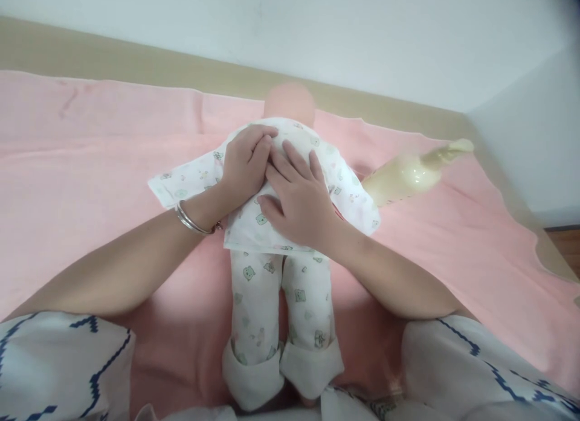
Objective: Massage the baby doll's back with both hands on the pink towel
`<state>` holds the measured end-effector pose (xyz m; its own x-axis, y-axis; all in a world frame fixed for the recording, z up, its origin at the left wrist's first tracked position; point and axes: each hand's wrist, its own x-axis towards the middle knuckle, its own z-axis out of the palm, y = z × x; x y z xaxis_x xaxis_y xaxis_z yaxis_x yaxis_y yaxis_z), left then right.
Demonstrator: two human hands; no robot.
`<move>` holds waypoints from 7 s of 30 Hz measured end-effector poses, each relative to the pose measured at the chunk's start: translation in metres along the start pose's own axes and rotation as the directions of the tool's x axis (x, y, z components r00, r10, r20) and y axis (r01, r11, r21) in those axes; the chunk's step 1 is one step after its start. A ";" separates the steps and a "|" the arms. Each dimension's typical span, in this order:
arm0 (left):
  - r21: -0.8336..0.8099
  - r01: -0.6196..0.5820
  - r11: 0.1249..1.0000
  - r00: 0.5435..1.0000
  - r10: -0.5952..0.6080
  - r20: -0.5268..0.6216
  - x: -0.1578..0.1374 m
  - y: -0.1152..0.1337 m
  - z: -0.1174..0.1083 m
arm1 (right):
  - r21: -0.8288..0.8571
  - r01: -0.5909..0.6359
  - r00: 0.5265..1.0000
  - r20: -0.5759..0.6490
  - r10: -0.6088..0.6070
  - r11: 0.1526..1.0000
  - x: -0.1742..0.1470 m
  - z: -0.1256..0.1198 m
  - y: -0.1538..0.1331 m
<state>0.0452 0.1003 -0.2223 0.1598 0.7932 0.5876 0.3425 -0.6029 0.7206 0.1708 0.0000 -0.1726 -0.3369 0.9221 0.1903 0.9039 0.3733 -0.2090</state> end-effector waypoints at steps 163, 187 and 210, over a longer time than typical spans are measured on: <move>0.027 -0.010 1.000 0.999 0.008 0.043 0.001 0.000 -0.001 | -0.002 -0.029 0.998 -0.054 0.029 1.000 0.019 0.005 0.036; 0.029 0.003 1.000 0.999 -0.005 0.044 0.001 0.005 0.000 | 0.052 -0.074 0.997 -0.013 0.075 0.996 0.025 0.002 0.048; -0.004 0.001 1.000 0.999 -0.001 0.035 0.000 0.001 -0.003 | -0.030 -0.059 0.998 -0.008 0.059 0.998 0.006 0.000 0.010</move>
<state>0.0430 0.0992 -0.2210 0.1920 0.7961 0.5739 0.3393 -0.6025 0.7224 0.1774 0.0087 -0.1739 -0.2809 0.9417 0.1854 0.9297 0.3149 -0.1909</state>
